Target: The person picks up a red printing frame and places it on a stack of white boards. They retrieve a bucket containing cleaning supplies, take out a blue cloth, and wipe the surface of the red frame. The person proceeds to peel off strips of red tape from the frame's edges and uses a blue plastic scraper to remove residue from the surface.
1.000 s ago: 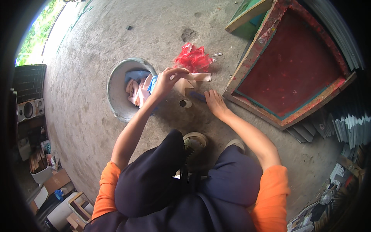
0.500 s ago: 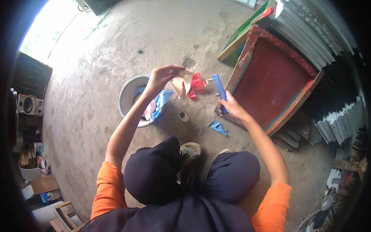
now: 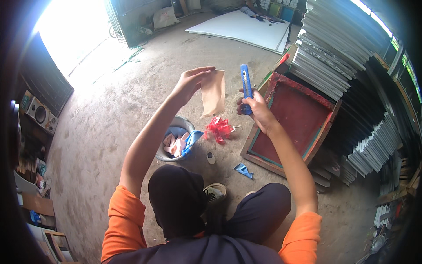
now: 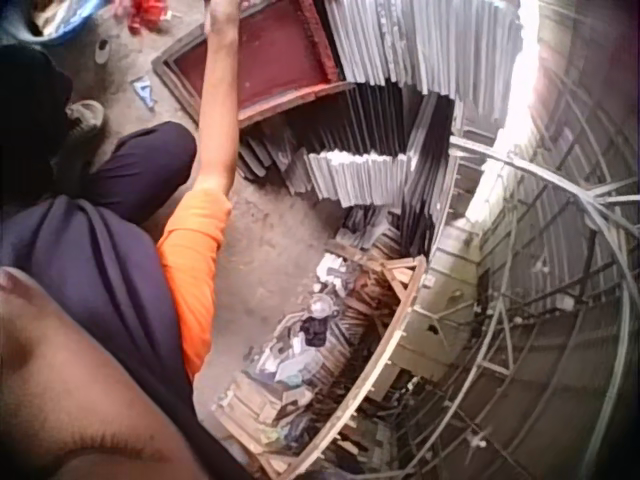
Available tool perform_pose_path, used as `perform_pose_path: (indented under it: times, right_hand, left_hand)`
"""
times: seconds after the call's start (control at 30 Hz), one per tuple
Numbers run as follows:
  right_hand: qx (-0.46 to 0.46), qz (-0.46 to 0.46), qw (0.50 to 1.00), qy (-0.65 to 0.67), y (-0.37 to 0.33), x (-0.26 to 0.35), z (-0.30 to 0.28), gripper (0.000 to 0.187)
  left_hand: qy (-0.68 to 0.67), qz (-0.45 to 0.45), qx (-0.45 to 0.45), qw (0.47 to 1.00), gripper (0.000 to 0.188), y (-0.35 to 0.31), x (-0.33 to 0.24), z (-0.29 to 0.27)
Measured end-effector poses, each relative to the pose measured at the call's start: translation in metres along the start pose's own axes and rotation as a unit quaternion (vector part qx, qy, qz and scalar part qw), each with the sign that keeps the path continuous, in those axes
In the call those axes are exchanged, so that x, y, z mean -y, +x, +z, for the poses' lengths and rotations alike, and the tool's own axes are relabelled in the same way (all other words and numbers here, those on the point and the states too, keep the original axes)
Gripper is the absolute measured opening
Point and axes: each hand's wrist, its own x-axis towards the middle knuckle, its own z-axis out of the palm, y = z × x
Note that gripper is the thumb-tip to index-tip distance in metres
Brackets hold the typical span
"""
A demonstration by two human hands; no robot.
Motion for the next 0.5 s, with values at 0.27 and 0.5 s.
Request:
perform_pose_path:
  times: [0.27,0.5]
  right_hand:
    - [0.026,0.015,0.996,-0.082,-0.038,-0.011,-0.011,0.031]
    - [-0.065,-0.036,0.939,-0.336,-0.085,-0.031,-0.017,0.024]
  left_hand:
    - [0.138,0.049,0.021,0.989,0.030,-0.015,0.019,0.016]
    - [0.208,0.037,0.113,0.971,0.028,-0.022,0.045,0.011]
